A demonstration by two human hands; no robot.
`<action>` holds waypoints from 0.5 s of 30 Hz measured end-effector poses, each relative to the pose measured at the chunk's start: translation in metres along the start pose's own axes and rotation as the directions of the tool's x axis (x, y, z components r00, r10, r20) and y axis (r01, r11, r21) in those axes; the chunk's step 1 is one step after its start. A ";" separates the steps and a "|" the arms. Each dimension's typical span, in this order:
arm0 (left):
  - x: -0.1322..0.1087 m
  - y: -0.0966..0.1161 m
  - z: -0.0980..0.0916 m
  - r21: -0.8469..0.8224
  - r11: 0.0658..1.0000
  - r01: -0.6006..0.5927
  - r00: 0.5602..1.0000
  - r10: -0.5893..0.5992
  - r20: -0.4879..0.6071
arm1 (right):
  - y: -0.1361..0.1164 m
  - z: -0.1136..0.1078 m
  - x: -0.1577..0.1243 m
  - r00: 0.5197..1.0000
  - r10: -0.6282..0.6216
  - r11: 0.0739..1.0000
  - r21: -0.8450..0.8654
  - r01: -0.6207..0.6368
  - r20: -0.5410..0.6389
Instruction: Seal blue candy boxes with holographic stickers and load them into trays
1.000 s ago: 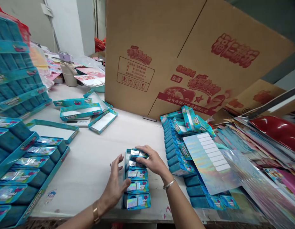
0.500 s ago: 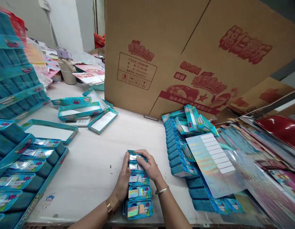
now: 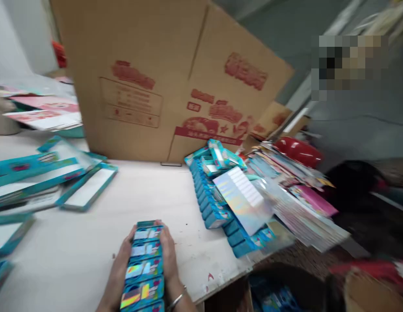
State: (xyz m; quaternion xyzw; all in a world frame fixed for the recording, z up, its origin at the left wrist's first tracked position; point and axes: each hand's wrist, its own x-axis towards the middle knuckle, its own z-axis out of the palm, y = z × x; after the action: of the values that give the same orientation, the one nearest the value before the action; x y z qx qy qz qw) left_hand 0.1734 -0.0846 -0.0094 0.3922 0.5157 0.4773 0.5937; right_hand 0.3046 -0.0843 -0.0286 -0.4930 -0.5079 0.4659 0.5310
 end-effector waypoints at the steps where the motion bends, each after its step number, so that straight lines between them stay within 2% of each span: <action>1: 0.003 0.003 -0.005 0.044 0.999 0.004 1.000 -0.003 -0.010 | -0.003 -0.005 -0.002 0.999 -0.006 0.999 -0.049 0.004 -0.054; 3: 0.013 0.008 -0.012 0.111 0.994 0.003 0.999 0.001 -0.032 | -0.016 -0.033 -0.005 0.983 -0.079 0.979 -0.198 0.046 -0.163; 4: 0.018 0.012 -0.012 0.131 0.991 0.008 0.999 -0.003 -0.037 | -0.026 -0.055 -0.005 0.970 -0.157 0.944 -0.315 0.093 -0.185; 5: 0.022 0.016 -0.010 0.131 0.991 0.021 0.999 -0.017 -0.032 | -0.037 -0.082 -0.004 0.949 -0.244 0.889 -0.437 0.136 -0.201; 7: 0.026 0.025 -0.001 0.085 0.993 0.083 0.996 -0.084 0.004 | -0.064 -0.150 0.001 0.859 -0.428 0.727 -0.673 0.141 -0.283; 8: 0.026 0.029 0.004 0.047 0.991 0.125 0.991 -0.126 0.034 | -0.077 -0.188 0.005 0.814 -0.484 0.633 -0.771 0.075 -0.319; 9: 0.025 0.033 0.010 0.008 0.987 0.159 0.986 -0.159 0.059 | -0.090 -0.225 0.010 0.765 -0.514 0.539 -0.840 -0.064 -0.388; 10: 0.023 0.035 0.016 -0.016 0.983 0.183 0.981 -0.181 0.068 | -0.102 -0.260 0.014 0.740 -0.501 0.435 -0.870 -0.233 -0.449; 12: 0.021 0.037 0.021 0.008 0.981 0.192 0.980 -0.193 0.049 | -0.119 -0.320 0.021 0.689 -0.492 0.410 -0.840 -0.356 -0.532; 13: 0.021 0.037 0.021 0.057 0.985 0.162 0.986 -0.164 0.041 | -0.124 -0.343 0.022 0.675 -0.477 0.400 -0.823 -0.404 -0.563; 15: 0.027 0.036 0.016 0.183 0.982 0.047 0.997 -0.058 0.059 | -0.128 -0.373 0.021 0.664 -0.447 0.397 -0.798 -0.453 -0.599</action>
State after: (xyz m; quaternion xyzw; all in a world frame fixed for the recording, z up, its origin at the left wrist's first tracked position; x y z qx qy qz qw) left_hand 0.1837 -0.0497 0.0210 0.4461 0.5479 0.3996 0.5841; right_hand 0.6769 -0.0925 0.1013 -0.8426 -0.4071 -0.1404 0.3233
